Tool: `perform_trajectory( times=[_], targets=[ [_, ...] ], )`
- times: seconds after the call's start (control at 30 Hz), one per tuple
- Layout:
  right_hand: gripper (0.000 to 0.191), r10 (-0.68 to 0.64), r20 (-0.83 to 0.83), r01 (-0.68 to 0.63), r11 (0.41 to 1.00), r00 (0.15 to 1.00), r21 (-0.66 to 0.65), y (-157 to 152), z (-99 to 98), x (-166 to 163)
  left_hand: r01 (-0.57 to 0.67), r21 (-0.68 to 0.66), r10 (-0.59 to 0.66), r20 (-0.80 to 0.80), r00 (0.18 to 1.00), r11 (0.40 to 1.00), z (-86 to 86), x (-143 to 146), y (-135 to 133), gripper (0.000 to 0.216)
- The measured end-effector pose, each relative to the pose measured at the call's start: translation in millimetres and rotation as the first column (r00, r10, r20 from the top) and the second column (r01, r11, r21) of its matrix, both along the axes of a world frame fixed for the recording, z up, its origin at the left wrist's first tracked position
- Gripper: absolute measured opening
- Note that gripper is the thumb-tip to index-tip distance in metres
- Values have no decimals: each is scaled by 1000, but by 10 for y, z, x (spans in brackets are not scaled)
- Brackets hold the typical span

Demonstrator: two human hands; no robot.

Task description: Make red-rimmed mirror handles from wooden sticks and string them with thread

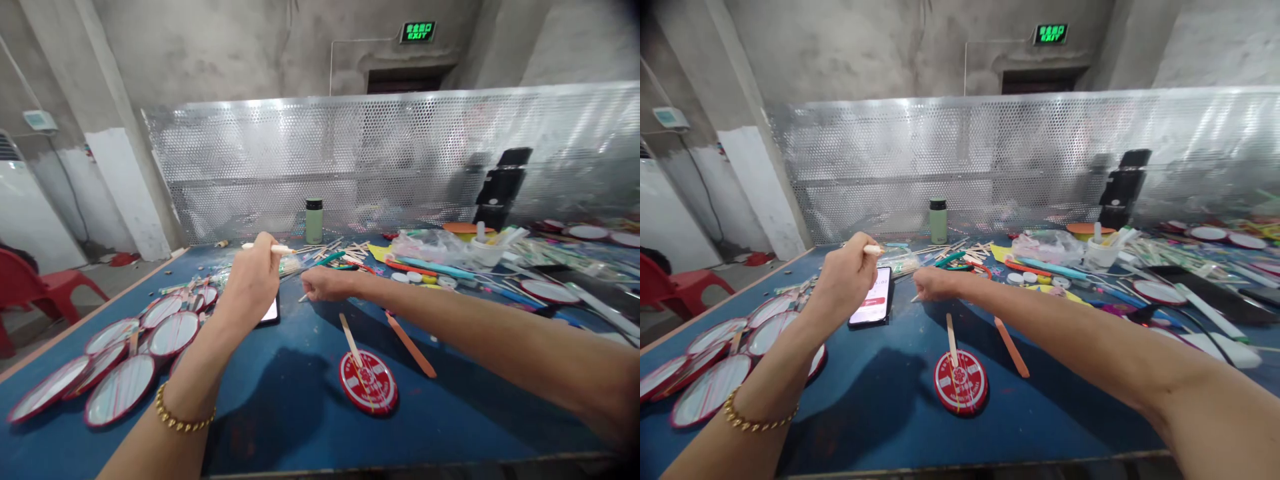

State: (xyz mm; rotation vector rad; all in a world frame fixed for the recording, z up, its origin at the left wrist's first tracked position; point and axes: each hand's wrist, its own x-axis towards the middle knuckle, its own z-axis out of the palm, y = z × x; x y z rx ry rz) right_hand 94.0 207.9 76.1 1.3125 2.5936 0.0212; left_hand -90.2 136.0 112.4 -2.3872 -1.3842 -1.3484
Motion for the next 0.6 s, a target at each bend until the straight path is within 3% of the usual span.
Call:
perform_trajectory(
  times=[0.17,0.27,0.47,0.6],
  targets=[
    [17,13,9,-14,995,1000,103,-96,11,68,-15,-35,15,-7,1000,999,9,17,-34,17],
    [22,45,-19,-41,989,999,141,-108,-11,84,-22,-55,20,-19,1000,998,9,20,-43,16],
    [34,75,-129,-63,994,989,92,-48,33,232,-37,-71,34,-48,998,997,3,39,-42,17],
    [35,24,-260,-11,999,965,52,-81,101,371,-35,-88,31,-54,998,996,-7,51,-36,17]
  ],
)
